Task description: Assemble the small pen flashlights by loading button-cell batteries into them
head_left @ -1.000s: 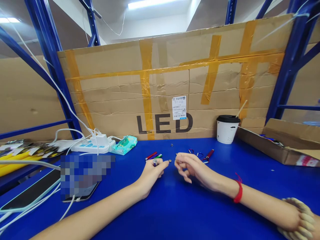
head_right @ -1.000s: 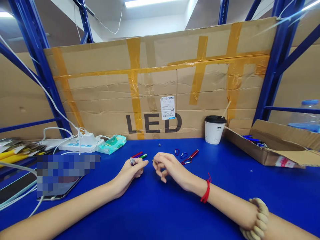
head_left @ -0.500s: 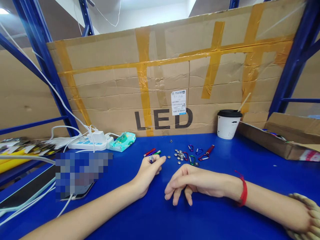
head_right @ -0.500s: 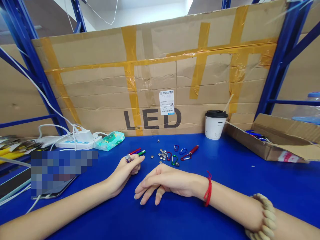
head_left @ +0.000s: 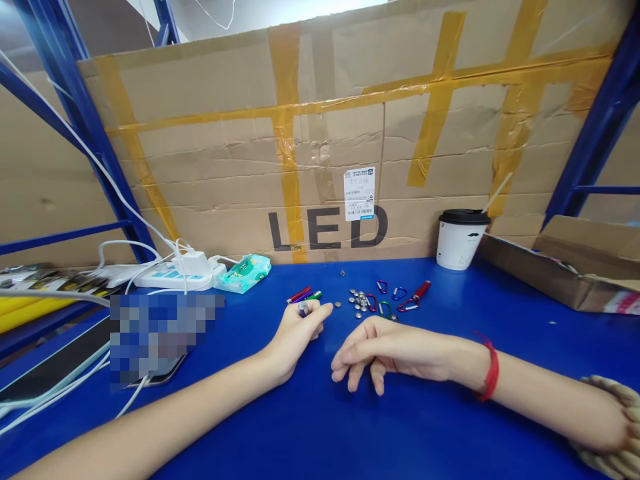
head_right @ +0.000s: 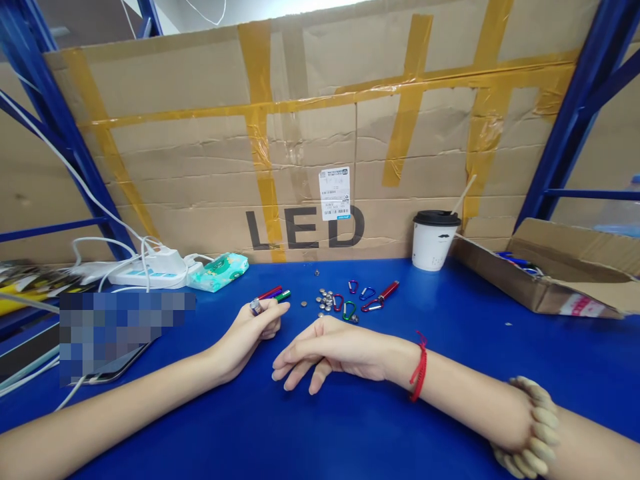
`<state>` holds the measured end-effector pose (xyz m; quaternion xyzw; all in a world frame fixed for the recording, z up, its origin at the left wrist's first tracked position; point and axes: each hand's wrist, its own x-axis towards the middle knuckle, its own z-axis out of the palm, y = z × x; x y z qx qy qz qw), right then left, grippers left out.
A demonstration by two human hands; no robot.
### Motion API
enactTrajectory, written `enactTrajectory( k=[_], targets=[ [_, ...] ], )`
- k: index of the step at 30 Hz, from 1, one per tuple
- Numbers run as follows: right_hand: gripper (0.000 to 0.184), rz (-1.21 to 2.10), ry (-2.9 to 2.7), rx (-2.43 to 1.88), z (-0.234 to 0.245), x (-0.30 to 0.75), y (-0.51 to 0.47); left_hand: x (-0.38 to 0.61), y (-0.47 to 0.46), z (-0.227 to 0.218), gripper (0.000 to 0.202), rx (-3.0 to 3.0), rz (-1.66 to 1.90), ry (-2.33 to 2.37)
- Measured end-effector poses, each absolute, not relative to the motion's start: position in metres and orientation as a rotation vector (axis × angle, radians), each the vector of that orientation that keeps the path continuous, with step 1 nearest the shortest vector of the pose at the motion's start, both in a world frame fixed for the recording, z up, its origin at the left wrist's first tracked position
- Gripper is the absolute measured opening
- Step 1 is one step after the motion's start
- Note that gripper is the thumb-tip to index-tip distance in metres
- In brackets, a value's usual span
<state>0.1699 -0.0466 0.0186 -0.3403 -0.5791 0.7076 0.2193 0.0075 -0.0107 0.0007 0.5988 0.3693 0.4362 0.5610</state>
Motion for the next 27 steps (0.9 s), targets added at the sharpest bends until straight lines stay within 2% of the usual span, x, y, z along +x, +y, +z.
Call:
enactTrajectory(
  k=[9,17,21,27],
  targets=[
    [0.014,1.931,-1.598,-0.94,0.018,0.177,-0.038,0.009,-0.01,0.002,0.041,1.429,1.024,0.901],
    [0.017,1.875,-1.571,-0.99,0.016,0.183,-0.029,0.008,-0.01,0.002,0.042,1.393,1.029,0.867],
    [0.023,1.612,-1.616,-1.089,0.012,0.182,-0.024,0.008,-0.011,0.002,0.041,1.38,1.038,0.862],
    [0.036,0.991,-1.908,-1.219,0.001,0.185,-0.015,0.008,-0.013,0.004,0.039,1.38,1.023,0.878]
  ],
)
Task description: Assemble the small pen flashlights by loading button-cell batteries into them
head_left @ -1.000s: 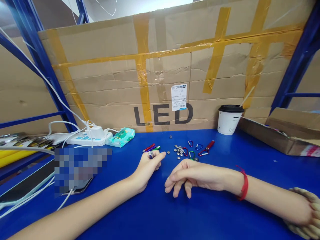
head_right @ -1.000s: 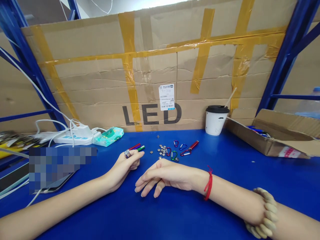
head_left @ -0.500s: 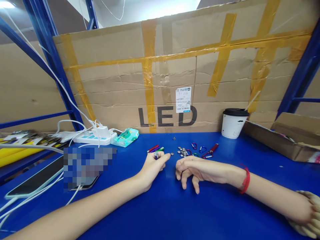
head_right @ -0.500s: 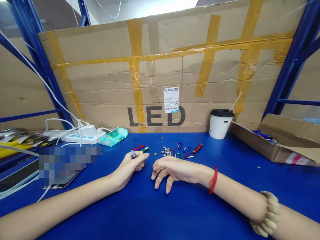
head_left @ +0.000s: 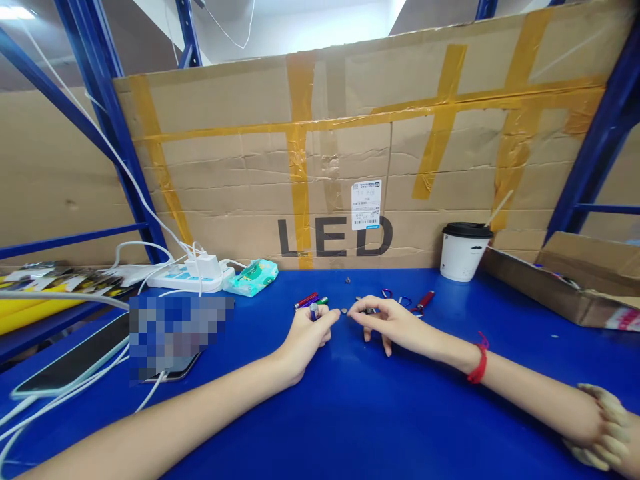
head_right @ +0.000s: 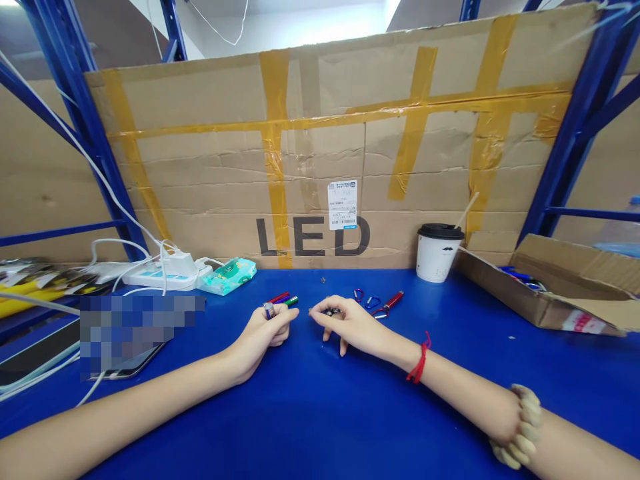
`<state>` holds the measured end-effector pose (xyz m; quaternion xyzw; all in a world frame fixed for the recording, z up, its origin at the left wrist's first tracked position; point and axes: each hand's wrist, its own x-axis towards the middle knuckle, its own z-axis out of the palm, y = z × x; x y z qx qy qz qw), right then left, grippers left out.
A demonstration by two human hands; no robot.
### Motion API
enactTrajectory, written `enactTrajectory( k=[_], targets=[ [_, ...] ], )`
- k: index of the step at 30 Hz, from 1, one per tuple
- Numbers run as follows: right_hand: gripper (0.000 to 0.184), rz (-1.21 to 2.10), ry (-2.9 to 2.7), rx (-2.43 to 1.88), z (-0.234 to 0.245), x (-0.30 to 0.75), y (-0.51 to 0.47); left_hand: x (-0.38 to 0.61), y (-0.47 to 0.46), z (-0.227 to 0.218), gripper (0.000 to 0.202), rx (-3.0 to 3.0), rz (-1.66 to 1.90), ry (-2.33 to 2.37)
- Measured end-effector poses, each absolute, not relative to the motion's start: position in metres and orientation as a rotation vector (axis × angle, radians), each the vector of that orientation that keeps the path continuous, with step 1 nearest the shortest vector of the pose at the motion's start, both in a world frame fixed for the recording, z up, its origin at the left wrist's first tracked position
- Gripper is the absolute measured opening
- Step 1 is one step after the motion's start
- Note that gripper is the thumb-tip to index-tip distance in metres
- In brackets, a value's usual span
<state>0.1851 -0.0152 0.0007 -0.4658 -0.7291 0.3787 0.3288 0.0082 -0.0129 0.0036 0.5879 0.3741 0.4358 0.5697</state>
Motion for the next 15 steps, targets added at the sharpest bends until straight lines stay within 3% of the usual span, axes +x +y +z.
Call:
enactTrajectory(
  k=[7,15],
  targets=[
    [0.039,0.239,-2.394,-1.161,-0.0063,0.1852,-0.0178,0.0092,-0.0126,0.004,0.038,1.375,1.006,0.878],
    [0.043,0.217,-2.381,-1.181,-0.0045,0.1846,-0.0197,0.009,-0.0115,0.0028,0.045,1.396,1.006,0.868]
  ],
)
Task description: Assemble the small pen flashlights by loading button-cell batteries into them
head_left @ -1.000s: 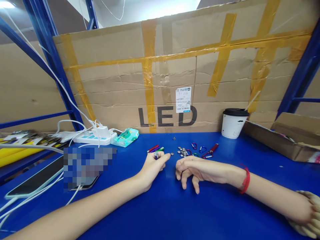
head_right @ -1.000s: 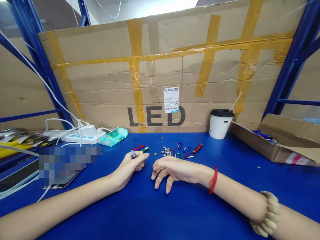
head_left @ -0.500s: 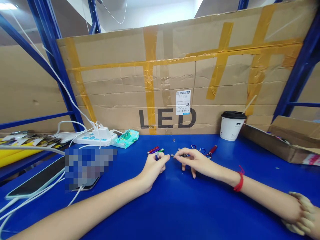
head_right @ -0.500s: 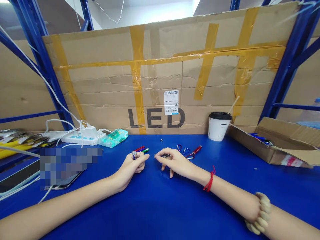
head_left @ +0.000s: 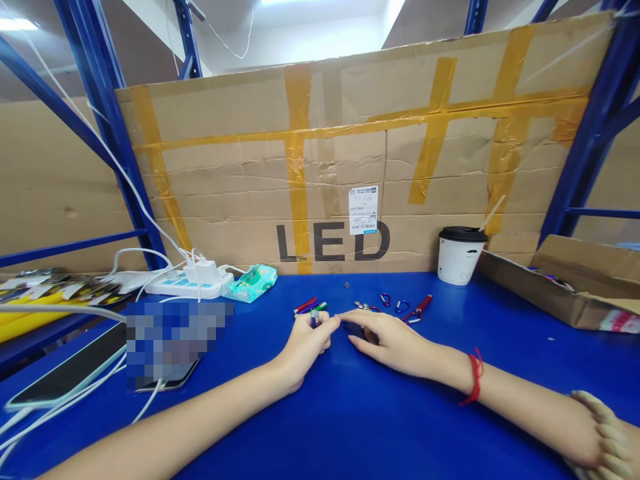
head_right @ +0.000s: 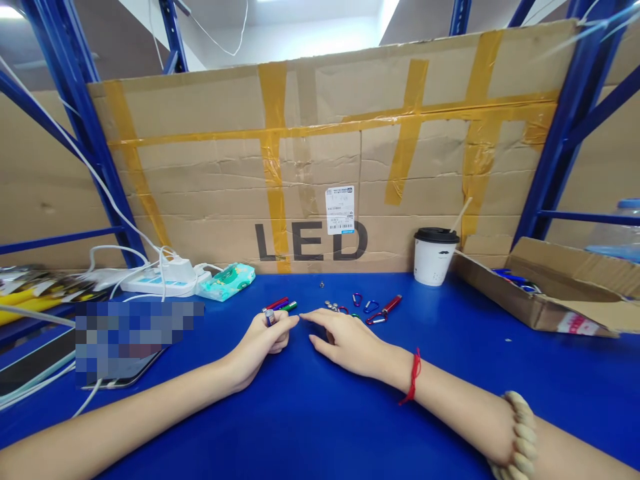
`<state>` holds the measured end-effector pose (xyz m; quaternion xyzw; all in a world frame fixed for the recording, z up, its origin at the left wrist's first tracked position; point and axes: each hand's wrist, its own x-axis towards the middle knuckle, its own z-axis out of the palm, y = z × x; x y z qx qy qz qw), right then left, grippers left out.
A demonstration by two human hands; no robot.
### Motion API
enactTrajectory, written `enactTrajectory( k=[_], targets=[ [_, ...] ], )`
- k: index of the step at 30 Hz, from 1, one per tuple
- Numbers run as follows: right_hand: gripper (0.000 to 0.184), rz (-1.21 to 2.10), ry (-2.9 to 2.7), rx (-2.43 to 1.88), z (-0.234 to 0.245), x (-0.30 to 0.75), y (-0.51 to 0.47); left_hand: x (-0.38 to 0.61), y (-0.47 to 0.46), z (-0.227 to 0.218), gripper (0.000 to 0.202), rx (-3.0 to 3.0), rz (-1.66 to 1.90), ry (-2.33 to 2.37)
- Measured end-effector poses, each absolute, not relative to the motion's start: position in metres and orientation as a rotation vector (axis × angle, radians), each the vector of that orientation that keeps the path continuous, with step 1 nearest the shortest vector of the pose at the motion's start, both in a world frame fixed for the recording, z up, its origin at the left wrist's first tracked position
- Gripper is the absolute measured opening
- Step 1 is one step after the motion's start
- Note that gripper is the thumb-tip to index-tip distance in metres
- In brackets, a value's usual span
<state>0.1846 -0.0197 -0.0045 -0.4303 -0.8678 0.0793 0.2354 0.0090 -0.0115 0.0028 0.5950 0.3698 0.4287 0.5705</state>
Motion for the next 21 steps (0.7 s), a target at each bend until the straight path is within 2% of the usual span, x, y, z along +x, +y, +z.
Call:
enactTrajectory(
  k=[14,21],
  targets=[
    [0.044,0.234,-2.203,-1.348,-0.001,0.185,-0.0191,0.0093,-0.0171,0.0103,0.049,1.437,0.954,0.888],
    [0.04,0.326,-2.118,-1.22,-0.0058,0.1857,-0.0155,0.0092,-0.0165,0.0091,0.047,1.449,0.957,0.891]
  ],
)
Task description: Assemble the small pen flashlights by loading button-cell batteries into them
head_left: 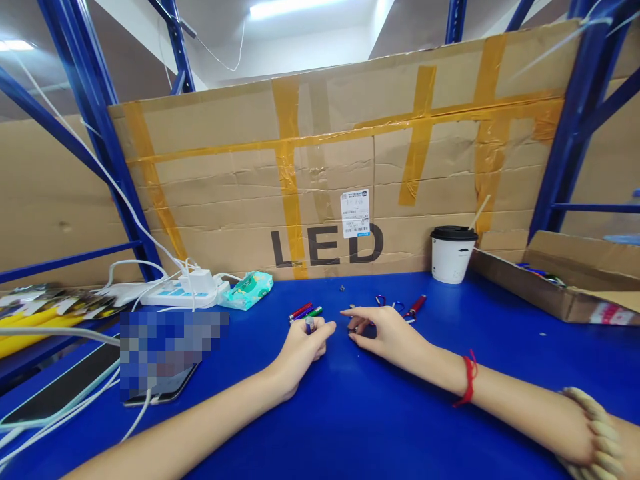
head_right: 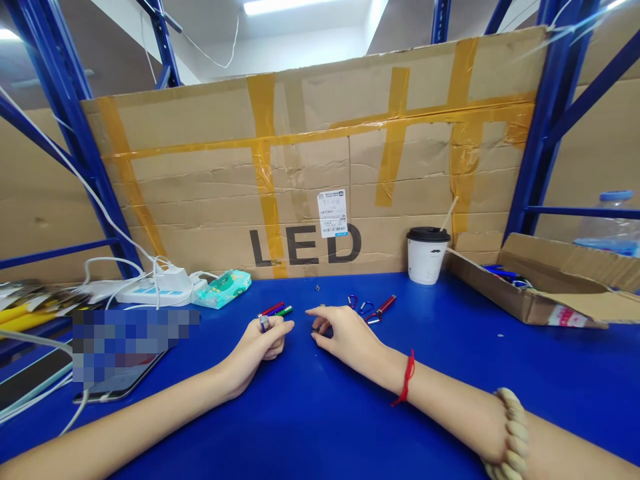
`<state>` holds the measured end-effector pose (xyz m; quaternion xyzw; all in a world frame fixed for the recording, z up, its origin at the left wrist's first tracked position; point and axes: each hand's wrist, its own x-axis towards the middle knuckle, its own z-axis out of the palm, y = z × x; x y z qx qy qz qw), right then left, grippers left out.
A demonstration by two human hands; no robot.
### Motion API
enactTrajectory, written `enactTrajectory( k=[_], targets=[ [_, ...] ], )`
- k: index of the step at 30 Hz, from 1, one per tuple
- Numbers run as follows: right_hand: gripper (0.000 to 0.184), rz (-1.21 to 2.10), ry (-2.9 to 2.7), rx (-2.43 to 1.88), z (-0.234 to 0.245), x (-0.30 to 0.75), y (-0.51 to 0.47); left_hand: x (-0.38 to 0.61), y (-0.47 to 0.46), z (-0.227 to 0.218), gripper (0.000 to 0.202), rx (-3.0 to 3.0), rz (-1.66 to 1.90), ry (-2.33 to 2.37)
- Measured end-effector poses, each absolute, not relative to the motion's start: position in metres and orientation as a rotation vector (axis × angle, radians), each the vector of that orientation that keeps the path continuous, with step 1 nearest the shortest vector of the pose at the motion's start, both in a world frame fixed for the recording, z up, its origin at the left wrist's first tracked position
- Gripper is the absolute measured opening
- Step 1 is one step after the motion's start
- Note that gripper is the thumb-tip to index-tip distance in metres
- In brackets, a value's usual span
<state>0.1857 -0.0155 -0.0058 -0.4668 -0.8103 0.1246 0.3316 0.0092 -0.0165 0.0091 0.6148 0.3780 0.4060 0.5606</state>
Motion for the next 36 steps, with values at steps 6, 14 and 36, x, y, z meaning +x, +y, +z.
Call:
enactTrajectory(
  k=[6,14,36],
  targets=[
    [0.04,0.333,-2.124,-1.172,-0.0064,0.1868,-0.0148,0.0099,-0.0165,0.0087,0.048,1.43,0.976,0.87],
    [0.038,0.316,-2.122,-1.233,-0.0027,0.1847,-0.0173,0.0103,-0.0167,0.0117,0.048,1.378,0.978,0.818],
    [0.034,0.312,-2.144,-1.213,-0.0093,0.1899,-0.0135,0.0098,-0.0184,0.0123,0.047,1.365,1.018,0.853]
  ],
)
